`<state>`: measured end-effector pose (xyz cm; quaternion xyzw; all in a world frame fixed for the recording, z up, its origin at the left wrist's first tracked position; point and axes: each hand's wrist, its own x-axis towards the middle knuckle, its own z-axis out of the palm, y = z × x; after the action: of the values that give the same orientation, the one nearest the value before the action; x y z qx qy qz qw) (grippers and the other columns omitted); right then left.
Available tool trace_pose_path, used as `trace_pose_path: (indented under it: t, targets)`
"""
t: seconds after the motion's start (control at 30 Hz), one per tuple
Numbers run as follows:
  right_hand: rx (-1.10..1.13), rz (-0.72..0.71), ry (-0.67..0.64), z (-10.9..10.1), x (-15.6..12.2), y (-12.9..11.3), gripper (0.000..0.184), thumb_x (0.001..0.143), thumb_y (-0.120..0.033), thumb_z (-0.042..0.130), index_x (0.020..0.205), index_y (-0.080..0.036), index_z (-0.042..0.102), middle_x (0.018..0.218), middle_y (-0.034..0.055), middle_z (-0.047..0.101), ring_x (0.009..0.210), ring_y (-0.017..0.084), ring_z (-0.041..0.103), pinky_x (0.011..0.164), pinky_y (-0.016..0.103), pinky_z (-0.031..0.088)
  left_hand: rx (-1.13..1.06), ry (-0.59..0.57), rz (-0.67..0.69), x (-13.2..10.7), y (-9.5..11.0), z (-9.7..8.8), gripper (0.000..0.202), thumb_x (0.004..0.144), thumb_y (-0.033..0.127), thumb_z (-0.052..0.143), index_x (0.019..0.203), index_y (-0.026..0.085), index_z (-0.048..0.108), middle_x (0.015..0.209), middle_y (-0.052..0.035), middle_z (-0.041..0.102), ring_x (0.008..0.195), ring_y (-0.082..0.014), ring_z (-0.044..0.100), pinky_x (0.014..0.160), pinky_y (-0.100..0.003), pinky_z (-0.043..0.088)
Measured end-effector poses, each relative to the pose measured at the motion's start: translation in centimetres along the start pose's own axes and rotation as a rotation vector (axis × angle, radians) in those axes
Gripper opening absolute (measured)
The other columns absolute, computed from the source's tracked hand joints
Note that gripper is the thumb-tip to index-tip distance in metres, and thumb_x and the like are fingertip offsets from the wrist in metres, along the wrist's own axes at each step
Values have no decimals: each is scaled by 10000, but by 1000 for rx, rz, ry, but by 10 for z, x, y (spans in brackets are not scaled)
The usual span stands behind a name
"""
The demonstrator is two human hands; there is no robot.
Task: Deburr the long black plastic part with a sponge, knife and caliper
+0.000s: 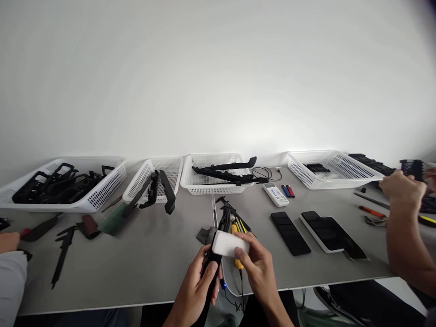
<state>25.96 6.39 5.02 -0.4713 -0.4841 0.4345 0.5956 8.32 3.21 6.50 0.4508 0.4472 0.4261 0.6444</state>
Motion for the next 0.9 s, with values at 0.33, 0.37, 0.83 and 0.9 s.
trace_pose_path:
  t: [0.33,0.37,0.83,0.9]
  targets:
    - [60,83,-11,-11,-7,2,324,885,-488,770,1053,-214,805,959,78,731,765,212,637,636,277,511,-25,62,-10,-2,-1,2,664,1013,668,540,1499,233,416,880,0,615,574,-111,523,548,-260,492]
    - [53,81,-56,-11,-8,1,322,887,-482,771,1060,-212,805,947,78,727,774,213,638,652,279,515,-13,57,-16,-3,-2,3,692,1009,676,542,1517,226,404,839,8,608,586,-120,530,570,-266,498]
    - [17,55,-96,-8,-13,-7,309,912,-474,754,1091,-226,800,976,82,743,807,220,660,693,278,531,49,-3,-12,-4,-11,1,760,1030,668,507,1605,204,330,858,-21,629,648,-142,548,629,-291,507]
    - [30,64,-131,-4,-14,-7,312,920,-467,750,1110,-225,796,955,81,745,803,221,663,711,287,535,64,-15,-9,-4,-13,3,766,1033,667,503,1601,180,340,770,8,590,636,-146,540,633,-291,503]
